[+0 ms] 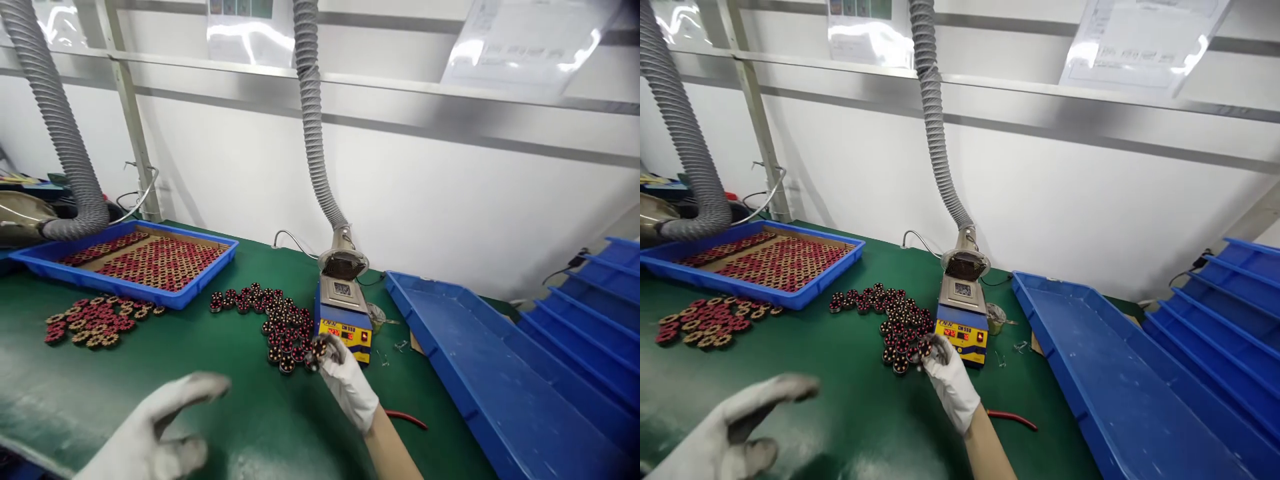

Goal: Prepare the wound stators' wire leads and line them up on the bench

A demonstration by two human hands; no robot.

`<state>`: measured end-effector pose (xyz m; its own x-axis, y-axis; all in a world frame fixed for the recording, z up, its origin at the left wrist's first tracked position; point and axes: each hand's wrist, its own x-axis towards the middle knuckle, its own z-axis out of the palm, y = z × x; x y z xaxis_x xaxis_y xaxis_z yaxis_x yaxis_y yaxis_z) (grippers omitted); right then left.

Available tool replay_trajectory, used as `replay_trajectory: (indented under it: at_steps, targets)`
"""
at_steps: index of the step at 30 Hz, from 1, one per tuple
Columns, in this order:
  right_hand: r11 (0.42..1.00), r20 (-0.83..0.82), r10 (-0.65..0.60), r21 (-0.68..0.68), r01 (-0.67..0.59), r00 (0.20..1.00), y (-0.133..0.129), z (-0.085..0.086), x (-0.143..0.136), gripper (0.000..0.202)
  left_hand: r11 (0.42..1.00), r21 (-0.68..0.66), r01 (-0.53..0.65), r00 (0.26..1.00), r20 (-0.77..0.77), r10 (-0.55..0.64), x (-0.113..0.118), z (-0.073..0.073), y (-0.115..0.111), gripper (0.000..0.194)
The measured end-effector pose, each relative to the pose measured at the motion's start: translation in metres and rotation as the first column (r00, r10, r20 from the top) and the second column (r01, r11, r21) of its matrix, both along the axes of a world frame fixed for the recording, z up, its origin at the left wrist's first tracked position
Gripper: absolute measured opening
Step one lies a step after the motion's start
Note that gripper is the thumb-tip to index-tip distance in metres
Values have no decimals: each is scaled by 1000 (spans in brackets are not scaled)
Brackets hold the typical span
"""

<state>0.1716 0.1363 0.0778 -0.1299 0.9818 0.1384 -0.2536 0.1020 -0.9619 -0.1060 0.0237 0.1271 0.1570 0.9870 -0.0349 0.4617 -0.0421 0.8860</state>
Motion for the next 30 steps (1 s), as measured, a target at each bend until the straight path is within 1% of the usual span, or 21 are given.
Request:
replay_trajectory:
  at_steps: [1, 2, 3, 4, 5, 6, 7, 9, 10, 12, 14, 16, 18, 20, 21, 22, 24, 26, 27, 28, 30]
  targets:
    - [1000, -49, -4, 19, 5, 999, 0, 19, -3, 49, 985, 166, 52, 998, -28, -48, 12, 18, 13, 53]
    - [999, -91, -6, 42, 10, 996, 0, 37, -6, 48, 945, 316, 80, 995, -82, -57, 28, 37, 26, 59]
    - [997, -128, -13, 69, 22, 992, 0, 55, -9, 46, 890, 444, 109, 987, -151, -46, 47, 55, 37, 60]
    - [995, -161, -20, 98, 36, 987, -1, 70, -10, 44, 817, 561, 133, 978, -209, -16, 69, 70, 48, 61]
    - [990, -185, -33, 129, 58, 982, -2, 83, -9, 42, 752, 642, 148, 970, -243, 17, 90, 82, 58, 60]
    - [983, -196, -52, 162, 85, 979, -2, 92, -7, 40, 719, 673, 171, 965, -261, 15, 111, 89, 66, 57]
    - [974, -199, -72, 195, 112, 977, -1, 98, -4, 39, 701, 689, 182, 967, -254, -2, 129, 92, 74, 58]
    - [957, -179, -113, 244, 155, 977, 5, 101, 5, 35, 713, 683, 158, 980, -199, -27, 157, 87, 88, 58]
    - [950, -166, -137, 256, 177, 977, 9, 100, 10, 33, 728, 672, 137, 986, -163, -35, 165, 80, 96, 57]
    - [947, -142, -165, 252, 197, 976, 18, 95, 21, 33, 765, 637, 96, 995, -88, -51, 175, 67, 110, 54]
    - [958, -104, -153, 229, 173, 983, 22, 91, 32, 37, 801, 593, 87, 994, -3, -106, 179, 57, 122, 47]
    - [972, -65, -129, 191, 139, 989, 21, 92, 43, 41, 836, 541, 86, 980, 104, -169, 180, 52, 130, 43]
    - [979, 5, -98, 179, 95, 995, 17, 96, 54, 39, 873, 477, 103, 956, 196, -220, 179, 50, 133, 40]
    - [974, 90, -70, 219, 49, 994, 13, 102, 62, 31, 885, 446, 136, 928, 255, -271, 177, 48, 133, 42]
    - [966, 129, -48, 258, 14, 990, 12, 103, 65, 27, 872, 464, 157, 917, 258, -303, 175, 46, 133, 44]
    - [954, 159, -42, 300, -8, 986, 12, 104, 67, 25, 841, 511, 178, 909, 242, -340, 174, 45, 132, 46]
    - [920, 186, -67, 393, -11, 980, 13, 102, 65, 21, 760, 616, 207, 904, 177, -389, 171, 43, 132, 47]
    - [889, 180, -109, 457, 15, 978, 15, 98, 59, 13, 682, 700, 211, 917, 99, -385, 169, 43, 131, 40]
    - [891, 142, -126, 452, 48, 982, 16, 96, 55, 9, 646, 736, 201, 931, 62, -360, 169, 45, 130, 34]
    - [910, 77, -121, 407, 79, 990, 15, 95, 50, 9, 605, 773, 190, 945, 24, -327, 170, 47, 129, 27]
    - [968, -139, -78, 226, 109, 987, 13, 94, 44, 16, 515, 839, 175, 967, -47, -252, 171, 51, 126, 16]
